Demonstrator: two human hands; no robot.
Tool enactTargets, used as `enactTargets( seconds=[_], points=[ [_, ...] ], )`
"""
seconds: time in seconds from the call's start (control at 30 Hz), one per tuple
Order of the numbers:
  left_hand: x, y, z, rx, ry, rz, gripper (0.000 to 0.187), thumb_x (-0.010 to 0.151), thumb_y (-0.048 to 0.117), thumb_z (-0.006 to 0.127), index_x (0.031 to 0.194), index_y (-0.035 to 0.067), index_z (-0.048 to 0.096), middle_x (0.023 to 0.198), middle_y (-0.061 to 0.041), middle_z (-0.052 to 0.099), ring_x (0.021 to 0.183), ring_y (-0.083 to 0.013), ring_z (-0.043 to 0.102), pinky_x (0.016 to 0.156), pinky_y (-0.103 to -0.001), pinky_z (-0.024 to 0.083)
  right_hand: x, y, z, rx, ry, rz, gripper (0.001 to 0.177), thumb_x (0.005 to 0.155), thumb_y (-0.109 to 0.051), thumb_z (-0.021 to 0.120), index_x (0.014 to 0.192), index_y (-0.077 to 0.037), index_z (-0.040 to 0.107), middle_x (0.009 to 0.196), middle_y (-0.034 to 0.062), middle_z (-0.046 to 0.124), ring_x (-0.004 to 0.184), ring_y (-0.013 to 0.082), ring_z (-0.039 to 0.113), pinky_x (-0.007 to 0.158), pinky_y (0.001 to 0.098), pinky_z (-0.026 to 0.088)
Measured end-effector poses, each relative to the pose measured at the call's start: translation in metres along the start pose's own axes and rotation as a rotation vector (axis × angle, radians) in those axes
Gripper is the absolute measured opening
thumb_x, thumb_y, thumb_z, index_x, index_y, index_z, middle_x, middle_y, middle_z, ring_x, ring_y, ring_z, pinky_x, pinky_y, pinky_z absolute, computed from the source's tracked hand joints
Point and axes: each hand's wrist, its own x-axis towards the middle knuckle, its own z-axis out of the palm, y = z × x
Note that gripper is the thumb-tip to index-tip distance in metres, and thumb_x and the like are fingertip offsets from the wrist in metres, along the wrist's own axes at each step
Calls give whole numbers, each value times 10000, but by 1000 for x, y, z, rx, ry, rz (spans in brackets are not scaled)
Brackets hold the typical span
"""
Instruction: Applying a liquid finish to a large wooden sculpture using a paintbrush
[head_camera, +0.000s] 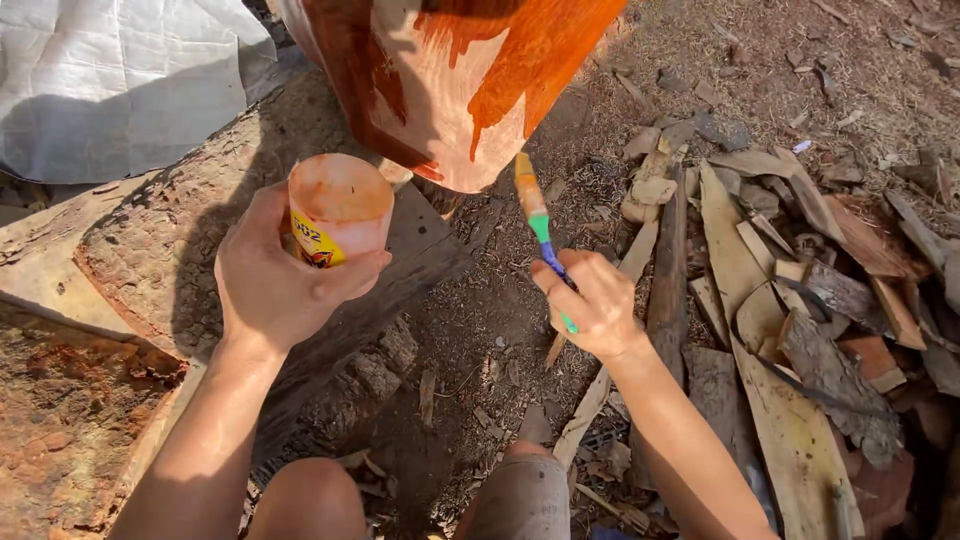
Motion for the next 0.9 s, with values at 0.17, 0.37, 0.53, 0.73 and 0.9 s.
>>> enactTargets(
  seconds=[0.17,0.37,0.53,0.73,0.9],
  points=[
    [-6,-1,-5,32,-70,44,624,644,362,874,1149,88,631,948,-19,682,777,-162,582,566,-344,452,-24,-4,8,440,-59,207,328,934,106,686,1181,-109,702,1014,120,677,834,218,677,612,272,611],
    [-18,-4,-11,49,-37,46,643,611,395,887,1117,81,644,939,-22,662,794,-162,572,583,-342,464,78,45,-57,248,251,57,293,1068,-124,547,891,44,710,861,231,696,670,296,668,538,377,521],
    [-28,-30,-14,161,29,184,758,614,504,866,1207,76,668,1001,-85,718,836,-258,664,673,-412,512,50,28,-25,-18,241,-7,132,964,60,624,990,-43,702,877,155,662,695,242,596,533,329,481],
    [-32,-58,4,-39,118,411,798,568,451,987,1192,44,700,971,-140,701,875,-353,703,767,-404,488,-12,-38,34,169,-106,159,118,906,-34,676,848,-113,742,795,75,649,711,205,644,595,270,535],
    [-38,-59,9,-1,92,405,761,633,466,956,1198,30,692,986,-171,708,883,-411,706,754,-481,520,-15,10,32,366,-74,282,165,934,-31,614,861,-64,758,826,114,672,730,235,657,628,288,558]
  ],
)
